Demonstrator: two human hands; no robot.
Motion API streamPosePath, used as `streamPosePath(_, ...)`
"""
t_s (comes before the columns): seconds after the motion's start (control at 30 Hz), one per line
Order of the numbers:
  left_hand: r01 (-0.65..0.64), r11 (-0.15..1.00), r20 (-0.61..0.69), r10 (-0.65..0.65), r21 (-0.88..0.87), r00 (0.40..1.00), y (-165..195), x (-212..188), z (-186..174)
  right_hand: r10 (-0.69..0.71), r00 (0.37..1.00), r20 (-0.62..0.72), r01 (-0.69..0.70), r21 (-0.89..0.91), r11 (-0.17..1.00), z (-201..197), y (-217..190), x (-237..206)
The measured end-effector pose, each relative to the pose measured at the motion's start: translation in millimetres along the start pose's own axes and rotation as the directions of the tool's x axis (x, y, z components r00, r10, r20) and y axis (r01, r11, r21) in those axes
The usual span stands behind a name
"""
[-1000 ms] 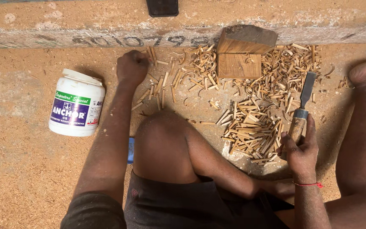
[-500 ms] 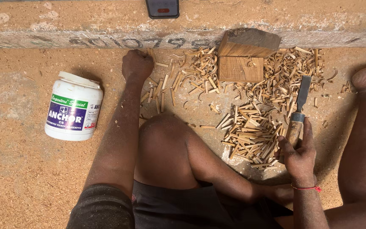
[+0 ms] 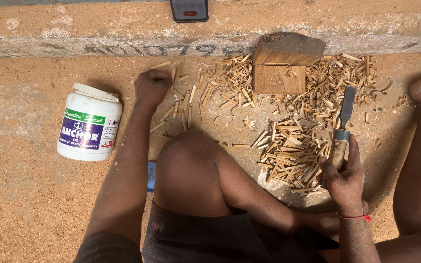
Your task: The person sits on the floor and uses a chisel to carve a small wooden block. They repeatedly strike the chisel with a mallet to remove wood shavings and shape the block. The person occasionally pauses to clear the shavings from the work area.
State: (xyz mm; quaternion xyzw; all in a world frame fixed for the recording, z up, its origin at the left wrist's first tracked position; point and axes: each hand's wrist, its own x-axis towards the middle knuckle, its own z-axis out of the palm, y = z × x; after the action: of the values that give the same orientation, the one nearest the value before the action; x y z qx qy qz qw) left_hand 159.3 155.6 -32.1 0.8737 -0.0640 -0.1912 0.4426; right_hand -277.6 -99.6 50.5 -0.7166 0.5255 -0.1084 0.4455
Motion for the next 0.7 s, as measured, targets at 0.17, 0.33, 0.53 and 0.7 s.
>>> streamPosePath(0.17,-0.110,0.982,0.001,0.111,0.152,0.994,-16.5,-2.3,-20.2,-0.020,1.000,0.019,0.020,0.027,0.999,1.4,-0.4,-2.2)
streamPosePath(0.33,-0.350,0.785,-0.110,0.464,0.511,0.879,-20.4,25.6,-14.1,-0.060,0.998,0.018,0.060,-0.022,0.998,0.7,-1.0,-3.6)
streamPosePath(0.53,-0.336,0.603,0.046,0.443,0.724,0.895,-8.3,38.3,2.0,-0.051,0.999,-0.005,0.050,-0.078,0.996,-1.4,-2.1,-2.9)
streamPosePath(0.7,-0.457,0.711,0.093,0.488,0.535,0.868,14.7,8.1,14.2,-0.005,1.000,-0.007,0.004,-0.134,0.991,-0.2,-2.4,-1.3)
